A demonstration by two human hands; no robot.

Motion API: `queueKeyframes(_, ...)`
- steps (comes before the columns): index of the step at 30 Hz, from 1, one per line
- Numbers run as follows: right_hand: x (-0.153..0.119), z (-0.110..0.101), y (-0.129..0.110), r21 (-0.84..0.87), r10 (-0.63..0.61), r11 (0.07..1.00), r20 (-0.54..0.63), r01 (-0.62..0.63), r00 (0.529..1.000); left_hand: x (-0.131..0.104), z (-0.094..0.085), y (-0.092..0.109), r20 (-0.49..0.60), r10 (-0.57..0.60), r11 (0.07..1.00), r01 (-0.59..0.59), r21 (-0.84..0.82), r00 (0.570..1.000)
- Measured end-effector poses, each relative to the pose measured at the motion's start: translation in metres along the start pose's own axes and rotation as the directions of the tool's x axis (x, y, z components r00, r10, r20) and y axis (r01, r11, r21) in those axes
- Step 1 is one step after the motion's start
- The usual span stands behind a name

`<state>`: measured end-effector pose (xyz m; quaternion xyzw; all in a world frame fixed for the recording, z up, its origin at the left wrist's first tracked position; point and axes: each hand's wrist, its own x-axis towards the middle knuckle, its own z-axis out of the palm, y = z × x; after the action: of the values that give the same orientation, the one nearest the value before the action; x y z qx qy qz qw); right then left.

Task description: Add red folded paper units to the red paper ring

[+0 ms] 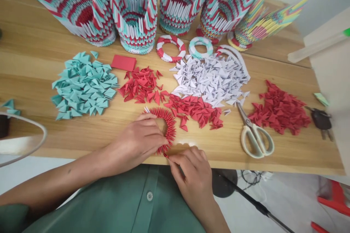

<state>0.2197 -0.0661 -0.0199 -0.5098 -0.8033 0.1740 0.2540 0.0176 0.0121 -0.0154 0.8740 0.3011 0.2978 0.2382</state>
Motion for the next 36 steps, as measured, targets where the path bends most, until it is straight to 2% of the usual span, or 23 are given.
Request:
queueKeyframes(22, 0.005, 0.003, -0.005, -0.055, 0.006, 0.998, -0.007, -0.007, 1.0, -0.001, 0.0, -0.001, -0.003, 0.017, 1.0, -0.017, 0.023, 1.0)
queueKeyframes(31, 0.001, 0.001, -0.002, -0.061, 0.038, 0.997, -0.028, -0.039, 0.999, -0.009, -0.013, 0.001, 0.161, 0.026, 0.999, -0.031, 0.029, 0.987)
queueKeyframes(36, 0.003, 0.002, -0.001, -0.058, 0.032, 0.998, -0.03, -0.034, 0.999, -0.006, -0.011, 0.0, 0.137, 0.036, 0.999, -0.039, 0.02, 0.99)
